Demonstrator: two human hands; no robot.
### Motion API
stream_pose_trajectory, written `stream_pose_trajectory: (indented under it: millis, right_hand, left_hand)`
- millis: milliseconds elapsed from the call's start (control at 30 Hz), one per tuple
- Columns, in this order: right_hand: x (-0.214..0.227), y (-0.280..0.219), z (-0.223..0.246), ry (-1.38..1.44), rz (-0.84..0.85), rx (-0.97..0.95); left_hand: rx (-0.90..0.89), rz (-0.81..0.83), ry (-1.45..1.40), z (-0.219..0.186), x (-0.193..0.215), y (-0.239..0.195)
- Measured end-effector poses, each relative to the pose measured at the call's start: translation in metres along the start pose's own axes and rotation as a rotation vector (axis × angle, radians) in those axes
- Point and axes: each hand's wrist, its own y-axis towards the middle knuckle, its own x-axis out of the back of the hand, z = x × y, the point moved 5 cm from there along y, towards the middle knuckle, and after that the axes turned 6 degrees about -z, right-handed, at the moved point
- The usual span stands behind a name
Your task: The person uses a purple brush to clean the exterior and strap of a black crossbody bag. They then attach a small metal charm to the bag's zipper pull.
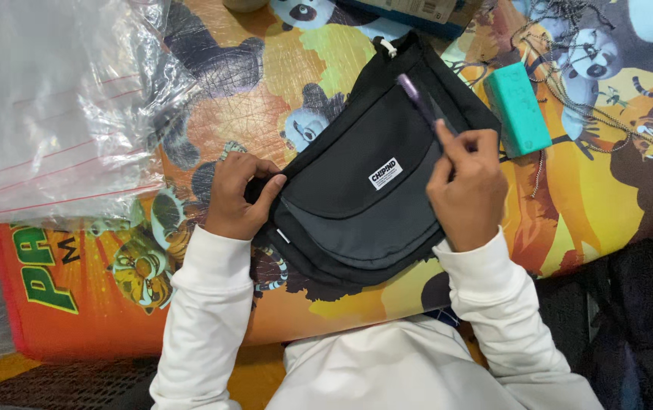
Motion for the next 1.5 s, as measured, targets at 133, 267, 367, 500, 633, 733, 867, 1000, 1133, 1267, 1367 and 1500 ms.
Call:
stream_pose_trajectory:
  millis: [133, 267, 367, 500, 633, 733, 867, 1000, 1133, 1267, 1367, 1500]
  right_hand:
    - [-0.003, -0.008, 0.0, 0.196, -0.009, 0.004]
    - [-0.008, -0.003, -0.005, 0.113, 0.062, 0.032]
    - [0.0, 0.007, -0.025, -0.087, 0.011, 0.033]
    - [-0.002, 0.014, -0.03, 0.025, -0.025, 0.066]
    - [-0.014, 0.011, -0.024, 0.202, 0.073, 0.02]
    - [-0.017, 0.017, -0.036, 0.048, 0.074, 0.07]
    - [0.003, 0.018, -0.022, 0.079, 0.052, 0.036]
    - [0.031, -0.008, 0.029, 0.24, 0.251, -0.043]
    - [0.017, -0.073, 0.077, 0.328, 0.452, 0.08]
    - [-0.003, -0.105, 0.112, 0.015, 0.439, 0.379]
    - [-0.008, -0.109, 0.112, 0.009, 0.279, 0.439]
    - [0.002, -0.094, 0.113, 0.258, 0.102, 0.472]
  left_hand:
    - [0.015, 0.002, 0.013, 0.0, 0.0, -0.002]
    - [-0.001, 0.004, 0.009, -0.001, 0.0, 0.001]
    - [0.001, 0.006, 0.0, -0.001, -0.001, -0.001]
    - [0.0, 0.002, 0.017, 0.001, -0.001, -0.002]
    - [0.0, -0.001, 0.015, 0.003, -0.001, -0.003]
    - [-0.007, 0.007, -0.004, 0.003, -0.001, -0.002]
    - [0.002, 0.003, -0.02, 0.0, 0.003, -0.002]
    - [-0.026, -0.02, 0.017, -0.02, 0.013, -0.005]
    - [-0.035, -0.054, 0.452, -0.039, 0.032, -0.026]
    - [0.131, -0.045, 0.424, -0.036, 0.035, -0.055]
    - [0.138, -0.031, 0.211, -0.041, 0.045, -0.06]
    - [0.205, 0.075, 0.118, -0.03, 0.046, -0.069]
